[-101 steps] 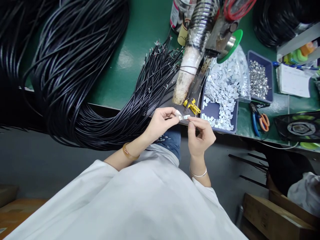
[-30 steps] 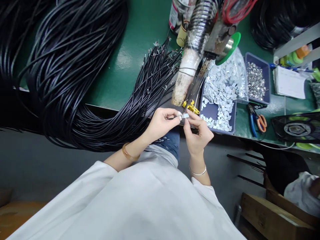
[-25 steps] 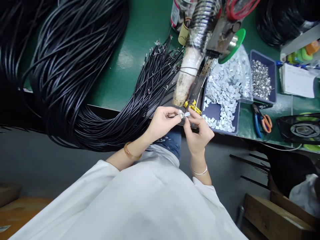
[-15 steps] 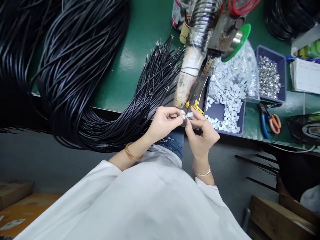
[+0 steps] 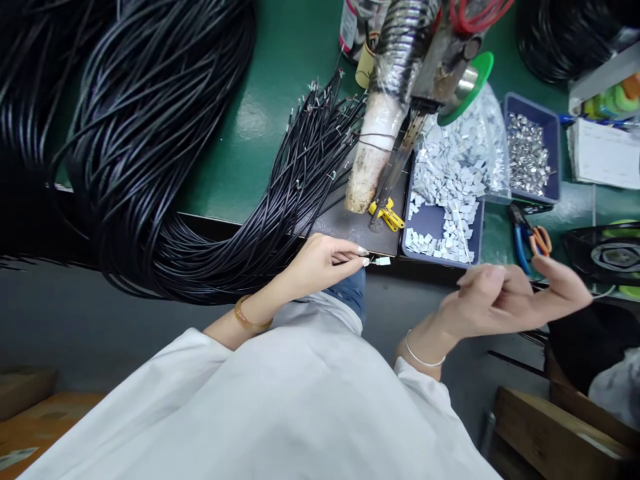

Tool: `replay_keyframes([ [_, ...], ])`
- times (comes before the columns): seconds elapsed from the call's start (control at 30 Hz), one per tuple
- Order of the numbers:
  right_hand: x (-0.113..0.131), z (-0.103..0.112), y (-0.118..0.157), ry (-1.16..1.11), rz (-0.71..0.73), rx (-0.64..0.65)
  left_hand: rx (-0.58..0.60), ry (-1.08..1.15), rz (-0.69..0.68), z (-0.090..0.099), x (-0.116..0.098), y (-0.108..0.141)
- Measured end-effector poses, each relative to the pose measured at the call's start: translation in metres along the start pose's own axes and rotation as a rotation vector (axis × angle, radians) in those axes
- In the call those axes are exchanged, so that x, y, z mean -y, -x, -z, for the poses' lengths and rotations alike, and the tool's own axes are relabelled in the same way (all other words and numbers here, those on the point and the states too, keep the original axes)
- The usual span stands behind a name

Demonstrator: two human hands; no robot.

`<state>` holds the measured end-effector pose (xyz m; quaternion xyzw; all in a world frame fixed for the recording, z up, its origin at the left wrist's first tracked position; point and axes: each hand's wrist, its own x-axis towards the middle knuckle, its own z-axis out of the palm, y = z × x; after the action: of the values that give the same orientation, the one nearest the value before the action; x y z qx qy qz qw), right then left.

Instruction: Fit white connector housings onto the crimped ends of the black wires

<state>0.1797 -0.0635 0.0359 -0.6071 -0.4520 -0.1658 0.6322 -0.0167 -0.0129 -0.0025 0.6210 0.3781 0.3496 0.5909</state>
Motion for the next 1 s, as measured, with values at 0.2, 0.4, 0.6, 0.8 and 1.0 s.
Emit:
replay_keyframes([
  [0.2, -0.037, 0.018, -0.019, 0.295, -0.216, 0.707, -0.441, -0.613, -0.215, 0.023, 0.001, -0.007],
  [0.4, -0.066, 0.011, -0.033, 0.310, -0.217, 1.029, -0.536, -0.797, -0.193, 0.037, 0.010, -0.028],
  [0.6, -0.067, -0.005, -0.049, 0.463, 0.081, 1.204, -0.619, -0.101, -0.250, 0.023, -0.005, -0.010],
  [0.8, -0.075, -0.018, -0.054, 0.478, -0.031, 1.219, 0.330, 0.265, 0.012, -0.019, -0.014, 0.027],
  [1.0, -0.070, -0.012, -0.037, 0.404, -0.027, 0.918, 0.208, 0.394, 0.171, -0.025, 0.009, 0.019],
])
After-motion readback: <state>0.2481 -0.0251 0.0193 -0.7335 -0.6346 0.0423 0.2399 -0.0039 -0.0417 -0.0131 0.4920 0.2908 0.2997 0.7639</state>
